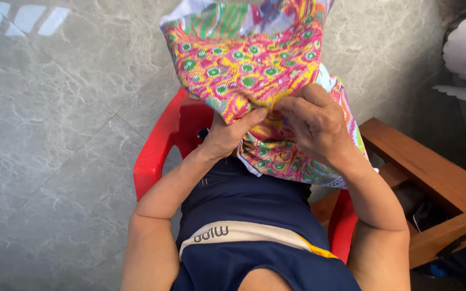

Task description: The person is performing cross-stitching on a patterned fabric canvas using a needle and thread.

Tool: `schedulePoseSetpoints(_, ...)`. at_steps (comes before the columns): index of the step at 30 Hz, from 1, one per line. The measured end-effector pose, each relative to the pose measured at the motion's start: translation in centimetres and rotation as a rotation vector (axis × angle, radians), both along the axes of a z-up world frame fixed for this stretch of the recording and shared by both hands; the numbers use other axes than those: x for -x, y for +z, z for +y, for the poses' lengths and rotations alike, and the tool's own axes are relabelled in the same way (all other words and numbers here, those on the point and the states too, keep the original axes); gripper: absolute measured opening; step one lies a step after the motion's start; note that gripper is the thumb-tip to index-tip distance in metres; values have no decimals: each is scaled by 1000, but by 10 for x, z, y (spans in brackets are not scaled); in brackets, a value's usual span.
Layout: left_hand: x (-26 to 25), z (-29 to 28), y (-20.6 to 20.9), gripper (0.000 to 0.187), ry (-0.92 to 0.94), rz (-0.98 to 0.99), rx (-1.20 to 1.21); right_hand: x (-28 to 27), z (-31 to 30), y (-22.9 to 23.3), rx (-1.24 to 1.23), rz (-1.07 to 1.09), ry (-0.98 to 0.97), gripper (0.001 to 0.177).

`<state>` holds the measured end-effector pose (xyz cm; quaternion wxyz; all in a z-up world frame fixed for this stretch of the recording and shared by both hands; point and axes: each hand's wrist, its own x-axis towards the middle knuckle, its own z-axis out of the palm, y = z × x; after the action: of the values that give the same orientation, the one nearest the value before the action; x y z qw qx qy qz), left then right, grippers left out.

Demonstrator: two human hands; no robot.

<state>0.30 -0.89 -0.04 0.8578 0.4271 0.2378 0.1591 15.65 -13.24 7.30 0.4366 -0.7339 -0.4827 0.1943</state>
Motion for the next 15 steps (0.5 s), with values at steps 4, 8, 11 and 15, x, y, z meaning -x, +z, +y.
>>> schedulePoseSetpoints(4,-4,8,-1,36,-71,-58,83,-10,0,5,35,142,84,14)
schedulePoseSetpoints(8,-3,10,-3,34,-107,-78,112,-17,1,8,54,217,122,15)
schedulePoseSetpoints(11,-1,8,-8,34,-129,-105,144,-21,4,10,55,288,164,15)
schedulePoseSetpoints(15,-2,9,-6,34,-155,-138,186,-24,4,13,87,347,204,16)
